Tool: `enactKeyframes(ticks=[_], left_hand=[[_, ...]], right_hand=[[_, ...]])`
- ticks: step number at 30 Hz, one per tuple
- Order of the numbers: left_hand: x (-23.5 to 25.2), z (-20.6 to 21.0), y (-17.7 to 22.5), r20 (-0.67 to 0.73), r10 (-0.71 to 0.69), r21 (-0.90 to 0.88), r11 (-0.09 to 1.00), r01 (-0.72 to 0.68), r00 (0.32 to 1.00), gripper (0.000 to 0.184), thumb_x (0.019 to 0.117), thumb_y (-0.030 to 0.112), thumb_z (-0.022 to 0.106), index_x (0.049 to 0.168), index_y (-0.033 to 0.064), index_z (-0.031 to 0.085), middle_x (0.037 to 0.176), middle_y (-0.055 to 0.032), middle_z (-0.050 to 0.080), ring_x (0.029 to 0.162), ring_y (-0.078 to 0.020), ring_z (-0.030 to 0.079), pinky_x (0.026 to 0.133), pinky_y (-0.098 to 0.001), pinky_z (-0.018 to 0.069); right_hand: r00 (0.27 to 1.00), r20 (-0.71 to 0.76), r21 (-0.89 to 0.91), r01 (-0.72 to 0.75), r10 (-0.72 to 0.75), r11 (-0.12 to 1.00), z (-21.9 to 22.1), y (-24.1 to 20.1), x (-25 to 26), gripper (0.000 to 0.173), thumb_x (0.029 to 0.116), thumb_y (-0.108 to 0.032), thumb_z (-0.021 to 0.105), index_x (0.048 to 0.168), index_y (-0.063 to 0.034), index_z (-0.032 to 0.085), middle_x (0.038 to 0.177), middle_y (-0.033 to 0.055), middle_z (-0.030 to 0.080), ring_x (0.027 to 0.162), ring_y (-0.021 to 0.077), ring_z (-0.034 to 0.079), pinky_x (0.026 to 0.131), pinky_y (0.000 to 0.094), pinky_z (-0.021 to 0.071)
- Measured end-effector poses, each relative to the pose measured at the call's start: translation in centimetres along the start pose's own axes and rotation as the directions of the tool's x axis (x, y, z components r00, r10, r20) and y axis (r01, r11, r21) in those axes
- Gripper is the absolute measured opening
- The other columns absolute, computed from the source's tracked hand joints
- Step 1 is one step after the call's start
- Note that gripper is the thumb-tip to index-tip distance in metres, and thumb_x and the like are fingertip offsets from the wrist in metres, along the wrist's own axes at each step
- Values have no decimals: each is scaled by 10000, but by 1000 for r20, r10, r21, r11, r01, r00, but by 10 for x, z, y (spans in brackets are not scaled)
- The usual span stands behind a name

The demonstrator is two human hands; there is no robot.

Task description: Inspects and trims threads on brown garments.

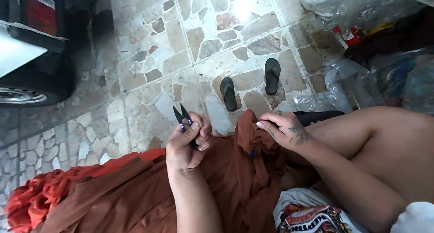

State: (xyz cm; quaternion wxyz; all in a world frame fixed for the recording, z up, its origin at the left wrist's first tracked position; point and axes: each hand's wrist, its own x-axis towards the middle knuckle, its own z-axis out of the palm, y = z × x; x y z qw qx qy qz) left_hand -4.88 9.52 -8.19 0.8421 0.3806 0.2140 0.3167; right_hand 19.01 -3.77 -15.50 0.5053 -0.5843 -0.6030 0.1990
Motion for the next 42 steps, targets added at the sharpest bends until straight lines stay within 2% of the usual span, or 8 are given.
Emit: enactKeyframes(ticks=[4,7,10,13,16,23,29,42], left_hand=[[7,19,-16,-157,99,-263,955,-139,983,88,967,173,645,919,114,688,752,-6,628,560,-83,587,505,-214,506],[19,37,-37,-306,242,73,970,-230,921,302,1088,199,392,953,172,661,990,-29,744,557,-37,593,477,-154,470],[21,29,-41,-72,301,863,496,-92,951,172,1065,109,417,1135,85,573,1087,-14,734,604,-22,592,519,-205,486],[16,25,-30,34,44,976,214,-43,998,134,1013,150,518,1016,78,631,720,16,595,598,-62,562,553,-261,487],[7,28,-22,105,1,944,313,-100,994,167,983,263,637,1039,110,674,705,86,568,589,22,501,545,-162,429],[3,23,-17,145,38,949,279,-150,989,235,914,248,717,726,134,633,634,106,532,564,52,455,509,-139,357],[2,16,-11,104,96,958,258,-126,990,221,896,218,718,711,147,621,616,118,522,535,63,444,493,-125,350],[-9,-9,16,-87,209,968,248,33,974,172,862,176,707,718,180,613,598,147,500,508,66,435,475,-130,359]], right_hand=[[996,55,88,-78,73,993,10,2,-1,317,1047,-265,558,915,-22,714,808,43,678,748,43,631,700,204,532],[999,23,120,-38,36,992,20,-1,-3,351,1058,-274,544,885,-13,703,773,53,663,723,54,623,670,214,521],[995,-51,104,85,-80,991,11,-17,3,324,1049,-259,569,910,-8,720,821,57,696,770,49,653,708,204,554],[990,-60,-30,125,-126,992,-10,-23,10,310,1031,-271,600,887,-29,729,802,49,690,743,63,649,661,218,544],[994,-7,-92,108,-110,990,-21,-17,8,307,1006,-292,635,864,-40,740,795,47,694,747,80,655,664,238,544],[973,229,13,-7,4,1000,-20,-12,-1,286,1034,-291,579,994,-69,755,966,42,732,908,74,684,811,252,566],[978,143,7,-157,155,988,-17,-1,-2,291,992,-340,647,903,-79,740,857,7,709,803,39,657,741,240,545],[819,389,-63,-433,422,899,-50,13,9,185,1015,-216,639,913,-70,685,788,18,639,750,88,611,726,315,512]])
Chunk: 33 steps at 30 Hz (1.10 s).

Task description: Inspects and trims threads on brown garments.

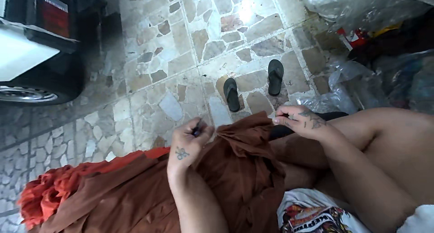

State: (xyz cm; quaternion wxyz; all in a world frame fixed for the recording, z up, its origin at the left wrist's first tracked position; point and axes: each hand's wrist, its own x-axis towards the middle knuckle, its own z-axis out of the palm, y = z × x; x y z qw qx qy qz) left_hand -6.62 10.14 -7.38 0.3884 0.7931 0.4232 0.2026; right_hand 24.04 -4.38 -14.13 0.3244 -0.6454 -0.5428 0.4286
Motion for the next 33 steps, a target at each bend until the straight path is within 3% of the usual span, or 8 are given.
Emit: enactKeyframes(ticks=[6,9,13,16,20,26,30,33], left_hand=[[3,-3,-18,41,-10,-245,969,20,999,171,876,212,717,719,225,647,579,141,523,471,42,425,449,-144,351],[4,0,-18,102,88,-382,923,-43,991,166,913,299,736,776,220,686,622,131,560,492,40,448,461,-139,376],[4,4,-13,160,270,-569,811,-135,949,173,950,360,722,842,226,707,693,143,599,581,48,515,535,-139,425],[1,1,-15,154,306,-632,761,-144,939,138,954,356,720,884,238,706,724,144,621,600,48,536,556,-139,445],[-1,-2,-19,30,126,-558,825,-88,992,87,915,317,753,879,264,694,651,137,579,502,47,466,474,-132,402],[6,23,-4,49,87,-504,862,-51,995,20,969,242,679,988,236,682,679,118,610,503,38,477,477,-130,408],[6,34,6,70,176,-478,870,-122,982,389,924,322,752,1283,270,611,679,139,528,539,37,472,510,-132,421],[3,44,19,209,232,-332,931,-154,950,509,915,317,760,1383,193,602,828,111,643,660,61,529,606,-126,456]], right_hand=[[993,-112,-3,28,-28,1000,19,-11,11,123,991,-181,672,990,-63,706,830,39,675,731,104,640,706,315,553],[999,-37,-31,-1,0,1000,40,-15,23,202,1029,-184,614,1113,-38,725,1008,120,719,910,216,695,869,431,566],[988,153,81,-39,26,996,68,-20,33,362,1042,-312,587,1289,-61,669,1230,143,677,1129,230,649,1020,429,506],[992,124,153,15,-34,988,69,-25,28,240,991,-214,645,1101,-4,684,1059,139,692,995,186,659,915,361,531],[966,-183,190,215,-181,958,63,-26,9,123,928,-156,632,903,-36,646,865,46,662,835,57,626,779,231,523],[900,-334,207,361,-281,909,68,-29,-10,60,915,-69,605,907,-12,621,903,72,676,843,33,624,746,164,504],[914,-325,291,342,-244,893,64,-35,-10,99,897,-57,633,986,-20,612,951,46,667,894,26,631,786,173,531],[900,-370,262,341,-232,903,66,-38,-11,139,880,-51,654,1001,-7,601,866,19,626,761,-14,576,690,127,496]])
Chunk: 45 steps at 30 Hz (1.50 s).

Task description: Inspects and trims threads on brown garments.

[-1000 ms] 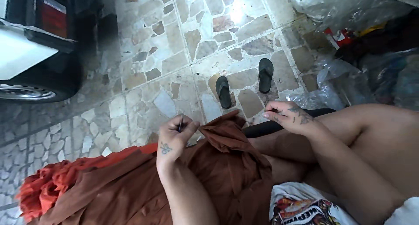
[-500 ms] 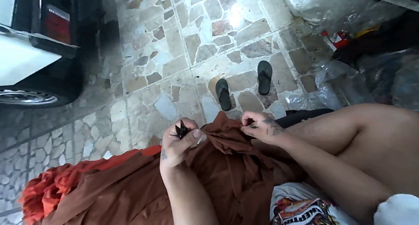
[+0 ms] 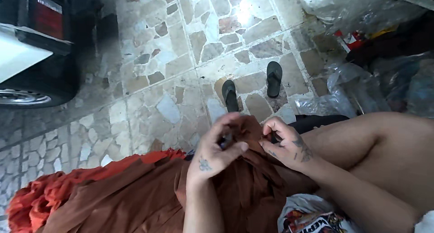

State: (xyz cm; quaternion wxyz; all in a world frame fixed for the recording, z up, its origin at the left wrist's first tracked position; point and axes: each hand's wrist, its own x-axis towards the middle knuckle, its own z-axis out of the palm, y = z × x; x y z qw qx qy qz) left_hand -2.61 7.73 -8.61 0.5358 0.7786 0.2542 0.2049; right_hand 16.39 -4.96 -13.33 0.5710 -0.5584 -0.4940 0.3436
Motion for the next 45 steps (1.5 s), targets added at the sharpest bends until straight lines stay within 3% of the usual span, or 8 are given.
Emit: enactKeyframes(ticks=[3,6,12,17,23,30,40,45], left_hand=[[6,12,-3,84,1,138,990,-13,996,184,980,201,672,1051,49,747,900,27,723,763,36,619,701,-158,522],[5,3,-8,-12,27,116,993,-25,1000,170,1012,177,619,937,53,708,808,63,663,706,54,570,650,-132,483],[4,10,-2,48,28,161,986,-36,998,315,962,274,715,1213,83,721,957,27,732,795,13,641,720,-195,558],[10,23,-10,44,0,322,947,-14,999,187,992,238,637,934,87,730,766,36,662,678,-3,586,628,-213,500],[5,6,-11,-29,57,108,993,-53,998,126,976,151,658,928,48,712,811,52,678,718,41,593,660,-153,504],[6,5,-12,42,140,-69,988,-137,989,138,1006,169,646,975,51,712,849,69,680,760,54,593,696,-136,503],[2,-4,-14,-3,77,16,997,-77,997,120,970,157,663,914,66,718,808,73,674,718,47,583,653,-141,490],[4,2,-13,39,42,91,995,-45,998,131,926,143,659,832,67,708,722,73,636,641,54,543,583,-132,448]], right_hand=[[1000,-5,-31,5,-5,1000,-2,-1,0,177,895,-58,661,1051,6,609,790,-14,576,698,-37,522,645,95,450],[991,133,-24,-26,29,999,-22,-2,7,208,924,-113,664,1109,-20,649,765,-49,539,670,-41,475,612,102,407],[963,260,58,-91,73,994,-47,-3,13,241,941,-164,681,1164,-72,661,718,-95,532,631,-46,475,588,117,411],[927,323,-192,-134,192,972,-46,-5,14,236,1025,-237,566,1126,-75,704,816,-28,670,699,-22,580,672,162,497],[941,287,-236,-112,179,965,-59,-4,17,196,1015,-242,576,961,-104,704,861,-46,650,783,-44,585,719,131,487],[947,320,-24,26,-17,999,-32,14,17,272,1005,-256,636,1157,-50,726,1088,48,701,926,40,652,814,203,559],[958,274,-111,112,-77,988,-29,11,18,232,1005,-188,594,979,-20,752,920,36,736,887,-6,663,815,154,537],[979,148,-462,192,-138,866,-16,13,17,145,839,-69,618,903,-10,734,851,122,712,772,221,702,677,373,584]])
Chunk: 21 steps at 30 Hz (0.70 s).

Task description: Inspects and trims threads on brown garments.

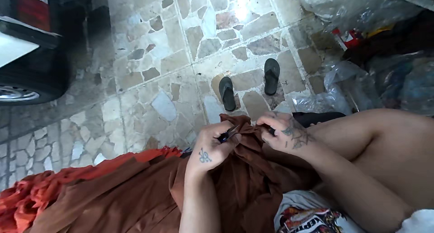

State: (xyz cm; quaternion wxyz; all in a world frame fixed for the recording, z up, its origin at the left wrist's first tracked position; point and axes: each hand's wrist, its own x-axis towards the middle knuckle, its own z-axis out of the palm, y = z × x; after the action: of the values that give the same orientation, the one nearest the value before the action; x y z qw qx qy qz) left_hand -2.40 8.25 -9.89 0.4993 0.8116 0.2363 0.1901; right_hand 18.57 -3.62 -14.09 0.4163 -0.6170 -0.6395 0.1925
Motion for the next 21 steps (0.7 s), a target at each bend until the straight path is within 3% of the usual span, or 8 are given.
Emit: enactKeyframes(ticks=[2,8,12,18,21], left_hand=[[2,4,1,15,-8,36,999,8,1000,136,922,137,656,822,62,708,698,72,620,618,58,523,562,-126,427],[1,1,0,-19,-65,114,991,67,998,157,914,157,650,768,106,679,670,95,588,595,58,504,541,-133,404],[1,2,0,-16,-89,143,986,90,996,167,903,160,649,742,118,665,645,102,570,574,58,490,521,-141,389],[-1,-3,1,-4,-109,112,988,109,994,161,906,155,649,752,112,671,653,106,567,578,62,484,529,-133,385],[-1,-4,3,20,-105,80,992,103,994,138,904,142,656,775,101,684,662,106,578,582,71,485,529,-123,389]], right_hand=[[999,10,-53,-31,32,998,4,3,0,142,831,-68,614,885,-4,729,851,134,708,786,267,703,673,428,580],[996,63,-201,-45,59,979,2,1,4,135,849,-67,620,868,6,732,798,151,705,723,309,712,621,479,572],[975,132,-217,-148,179,965,-1,3,4,151,892,-62,610,895,4,746,816,158,718,766,330,722,673,514,574],[875,310,-166,-336,372,927,-19,8,11,219,975,-84,558,956,-28,769,844,147,727,831,308,706,758,518,541],[786,418,-267,-374,456,888,-25,11,14,212,996,-85,558,1067,-28,748,984,183,729,974,359,695,874,554,524]])
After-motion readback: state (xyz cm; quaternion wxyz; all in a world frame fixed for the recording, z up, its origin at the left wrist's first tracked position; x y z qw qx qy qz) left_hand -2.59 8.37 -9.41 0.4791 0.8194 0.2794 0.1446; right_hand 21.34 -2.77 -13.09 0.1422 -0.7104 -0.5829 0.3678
